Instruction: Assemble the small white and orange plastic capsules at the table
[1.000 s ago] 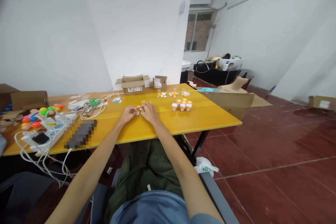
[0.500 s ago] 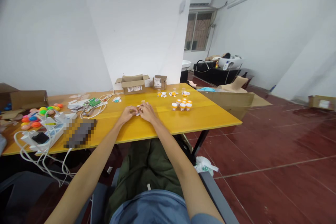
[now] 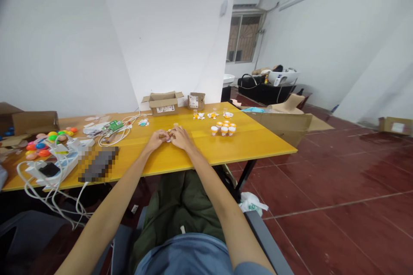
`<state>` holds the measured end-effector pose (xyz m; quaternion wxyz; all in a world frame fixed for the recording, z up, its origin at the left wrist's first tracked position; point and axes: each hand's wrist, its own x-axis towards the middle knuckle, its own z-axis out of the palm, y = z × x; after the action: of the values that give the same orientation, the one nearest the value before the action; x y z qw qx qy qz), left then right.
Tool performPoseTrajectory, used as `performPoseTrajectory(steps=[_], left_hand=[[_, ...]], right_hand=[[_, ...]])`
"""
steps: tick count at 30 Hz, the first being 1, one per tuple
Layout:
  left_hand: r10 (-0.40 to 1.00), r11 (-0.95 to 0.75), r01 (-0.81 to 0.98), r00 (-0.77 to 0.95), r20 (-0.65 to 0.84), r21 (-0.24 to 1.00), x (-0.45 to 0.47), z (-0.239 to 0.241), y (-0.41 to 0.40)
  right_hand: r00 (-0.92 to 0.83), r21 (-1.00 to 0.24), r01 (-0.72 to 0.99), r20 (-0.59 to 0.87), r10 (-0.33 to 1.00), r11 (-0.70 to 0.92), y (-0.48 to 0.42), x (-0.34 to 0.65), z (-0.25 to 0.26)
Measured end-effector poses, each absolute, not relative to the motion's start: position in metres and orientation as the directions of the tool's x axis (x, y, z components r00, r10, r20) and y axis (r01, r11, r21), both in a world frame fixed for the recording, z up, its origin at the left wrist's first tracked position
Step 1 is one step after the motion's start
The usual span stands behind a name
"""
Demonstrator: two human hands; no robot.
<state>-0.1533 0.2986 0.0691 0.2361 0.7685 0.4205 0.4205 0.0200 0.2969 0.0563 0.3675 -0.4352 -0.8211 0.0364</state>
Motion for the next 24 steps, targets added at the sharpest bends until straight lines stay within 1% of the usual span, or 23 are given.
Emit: performPoseTrajectory(steps=[4, 12, 20, 24], left_hand=[[0.848, -0.530, 0.441, 0.281, 0.450, 0.724, -0.1532, 0.0679, 0.3000], [0.840, -0.542, 0.435, 0.287, 0.460, 0.719, -0.1542, 0.0655, 0.3026], [0.849, -0.529, 0.449, 0.267, 0.457, 0.720, -0.1531, 0.0669, 0.3027], [0.852, -0.523, 0.453, 0.270, 0.448, 0.722, -0.1527, 0.0682, 0.3007]], right_hand=[[-0.370, -0.377, 0.683, 0.560, 0.741, 0.625, 0.2930, 0.0190, 0.0590], [-0.352, -0.392, 0.705, 0.530, 0.771, 0.591, 0.2911, 0.0203, 0.0606], [-0.382, -0.393, 0.705, 0.491, 0.783, 0.590, 0.2875, 0.0156, 0.0636], [-0.385, -0.378, 0.701, 0.513, 0.767, 0.605, 0.2893, 0.0159, 0.0601]])
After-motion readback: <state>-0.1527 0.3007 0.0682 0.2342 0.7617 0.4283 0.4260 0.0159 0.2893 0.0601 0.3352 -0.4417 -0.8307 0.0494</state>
